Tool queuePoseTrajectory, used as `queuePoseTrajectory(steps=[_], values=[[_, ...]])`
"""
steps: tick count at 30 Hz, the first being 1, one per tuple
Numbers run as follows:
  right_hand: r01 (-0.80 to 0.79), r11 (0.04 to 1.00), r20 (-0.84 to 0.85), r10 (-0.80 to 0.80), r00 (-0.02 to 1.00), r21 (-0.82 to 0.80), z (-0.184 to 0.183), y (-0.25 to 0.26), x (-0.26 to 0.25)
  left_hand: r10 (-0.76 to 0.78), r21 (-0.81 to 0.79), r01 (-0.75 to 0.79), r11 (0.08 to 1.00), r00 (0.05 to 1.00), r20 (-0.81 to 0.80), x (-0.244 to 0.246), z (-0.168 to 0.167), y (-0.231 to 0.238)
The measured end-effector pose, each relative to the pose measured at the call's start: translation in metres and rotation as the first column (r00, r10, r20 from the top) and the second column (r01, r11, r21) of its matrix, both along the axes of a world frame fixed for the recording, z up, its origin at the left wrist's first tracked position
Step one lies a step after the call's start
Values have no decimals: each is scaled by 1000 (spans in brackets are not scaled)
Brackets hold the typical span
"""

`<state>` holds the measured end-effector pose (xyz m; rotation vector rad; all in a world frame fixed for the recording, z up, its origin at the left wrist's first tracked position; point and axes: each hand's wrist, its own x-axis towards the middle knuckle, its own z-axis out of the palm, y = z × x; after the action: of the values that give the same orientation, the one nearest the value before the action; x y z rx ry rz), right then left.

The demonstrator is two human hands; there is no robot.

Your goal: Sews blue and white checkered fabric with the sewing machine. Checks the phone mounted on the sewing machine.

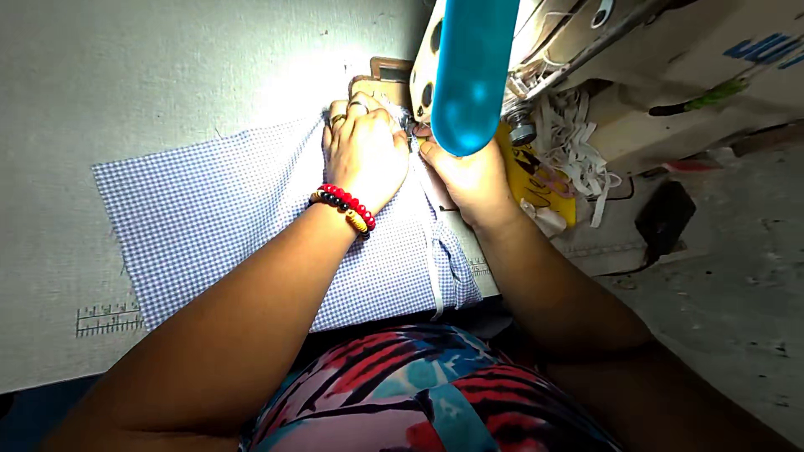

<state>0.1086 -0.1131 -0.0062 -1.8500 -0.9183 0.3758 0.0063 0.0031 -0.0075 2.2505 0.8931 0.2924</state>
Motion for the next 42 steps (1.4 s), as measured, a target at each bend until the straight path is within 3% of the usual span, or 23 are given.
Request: queuePoseTrajectory(steps=[5, 42], values=[[-14, 998, 36, 11, 999, 67, -6, -2, -2, -7, 27, 7, 1000, 1000, 18, 0, -2, 0], [-24, 1000, 44, 24, 999, 4, -7, -4, -3, -39, 32, 39, 999, 999, -1, -4, 3, -3]])
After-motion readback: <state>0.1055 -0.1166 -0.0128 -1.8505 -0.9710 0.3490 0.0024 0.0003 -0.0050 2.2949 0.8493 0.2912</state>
